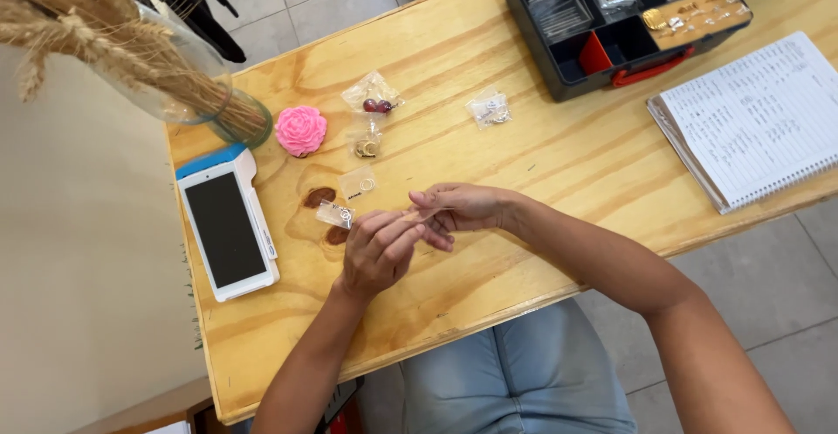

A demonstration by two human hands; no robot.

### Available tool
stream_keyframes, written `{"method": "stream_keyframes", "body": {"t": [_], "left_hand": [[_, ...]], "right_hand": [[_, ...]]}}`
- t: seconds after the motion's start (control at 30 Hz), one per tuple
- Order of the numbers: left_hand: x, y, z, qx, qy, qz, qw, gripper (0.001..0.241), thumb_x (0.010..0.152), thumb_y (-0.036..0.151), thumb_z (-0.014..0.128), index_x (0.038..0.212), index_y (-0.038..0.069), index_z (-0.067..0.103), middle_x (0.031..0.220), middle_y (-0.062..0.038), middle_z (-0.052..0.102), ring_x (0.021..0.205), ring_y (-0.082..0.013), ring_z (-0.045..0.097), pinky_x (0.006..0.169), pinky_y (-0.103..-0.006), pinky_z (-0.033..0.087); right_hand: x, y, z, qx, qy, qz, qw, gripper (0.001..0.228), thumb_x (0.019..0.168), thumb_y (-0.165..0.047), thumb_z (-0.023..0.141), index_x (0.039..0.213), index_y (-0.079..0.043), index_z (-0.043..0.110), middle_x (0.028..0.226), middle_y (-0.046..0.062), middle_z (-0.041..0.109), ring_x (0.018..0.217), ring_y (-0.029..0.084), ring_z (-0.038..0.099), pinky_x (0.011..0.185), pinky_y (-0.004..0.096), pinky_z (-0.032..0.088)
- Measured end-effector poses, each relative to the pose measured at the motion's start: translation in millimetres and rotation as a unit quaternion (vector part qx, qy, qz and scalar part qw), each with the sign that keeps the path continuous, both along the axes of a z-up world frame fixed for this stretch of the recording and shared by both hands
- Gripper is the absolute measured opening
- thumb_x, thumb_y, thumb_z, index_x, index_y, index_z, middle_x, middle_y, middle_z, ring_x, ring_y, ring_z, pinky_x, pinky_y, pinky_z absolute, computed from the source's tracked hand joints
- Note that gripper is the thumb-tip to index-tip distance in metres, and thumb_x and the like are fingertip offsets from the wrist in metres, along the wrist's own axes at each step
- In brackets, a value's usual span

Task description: The person is sorting small jewelry components and placing them into individual plastic bags on a wooden table.

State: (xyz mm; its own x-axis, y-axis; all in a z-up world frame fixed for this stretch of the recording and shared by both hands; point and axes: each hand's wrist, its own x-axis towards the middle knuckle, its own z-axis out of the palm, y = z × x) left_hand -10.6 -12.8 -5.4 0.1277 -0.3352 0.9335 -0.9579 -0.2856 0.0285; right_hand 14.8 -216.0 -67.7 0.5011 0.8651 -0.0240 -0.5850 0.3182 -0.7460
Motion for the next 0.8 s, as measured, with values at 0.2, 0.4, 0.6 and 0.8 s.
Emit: {"method": "stream_keyframes", "body": {"t": [0.2, 0.4, 0.6, 0.8], "left_hand": [[0, 2, 14, -0.030, -0.087, 0.044, 0.995, 0.020, 0.090, 0.001, 0.074, 0.103, 0.017, 0.075, 0.109, -0.004, 0.078, 0.095, -0.0239, 0.072, 0.077, -0.0378, 0.058], [1, 14, -12, -0.094, 0.047, 0.053, 0.993, 0.018, 0.096, 0.018, 0.069, 0.109, 0.007, 0.061, 0.103, -0.008, 0.067, 0.086, -0.0271, 0.067, 0.074, -0.0395, 0.057], [-3, 11, -4, -0.083, 0.168, 0.076, 0.979, 0.068, 0.098, 0.052, 0.064, 0.129, -0.007, 0.055, 0.118, -0.020, 0.061, 0.108, -0.0366, 0.062, 0.097, -0.0471, 0.051], [-7, 2, 4, -0.111, 0.255, 0.063, 0.958, 0.054, 0.098, 0.014, 0.072, 0.138, -0.008, 0.044, 0.091, -0.011, 0.075, 0.081, -0.0272, 0.073, 0.083, -0.0367, 0.055]], "right_hand": [[1, -10, 13, 0.024, -0.067, -0.102, 0.992, 0.036, 0.103, -0.021, 0.064, 0.079, 0.006, 0.067, 0.062, 0.015, 0.063, 0.051, 0.007, 0.049, 0.042, 0.017, 0.035], [2, 0, 20, 0.078, -0.078, -0.237, 0.965, 0.020, 0.091, -0.007, 0.076, 0.092, 0.013, 0.070, 0.074, 0.020, 0.065, 0.066, 0.020, 0.064, 0.061, 0.028, 0.055], [-16, 17, 69, -0.042, -0.194, -0.396, 0.897, 0.014, 0.089, 0.004, 0.076, 0.103, 0.007, 0.075, 0.087, 0.013, 0.074, 0.086, 0.017, 0.074, 0.083, 0.029, 0.059], [-23, 22, 80, -0.203, -0.391, -0.460, 0.771, 0.024, 0.081, -0.013, 0.090, 0.102, -0.012, 0.079, 0.085, -0.003, 0.079, 0.079, 0.007, 0.072, 0.082, 0.024, 0.056]]}}
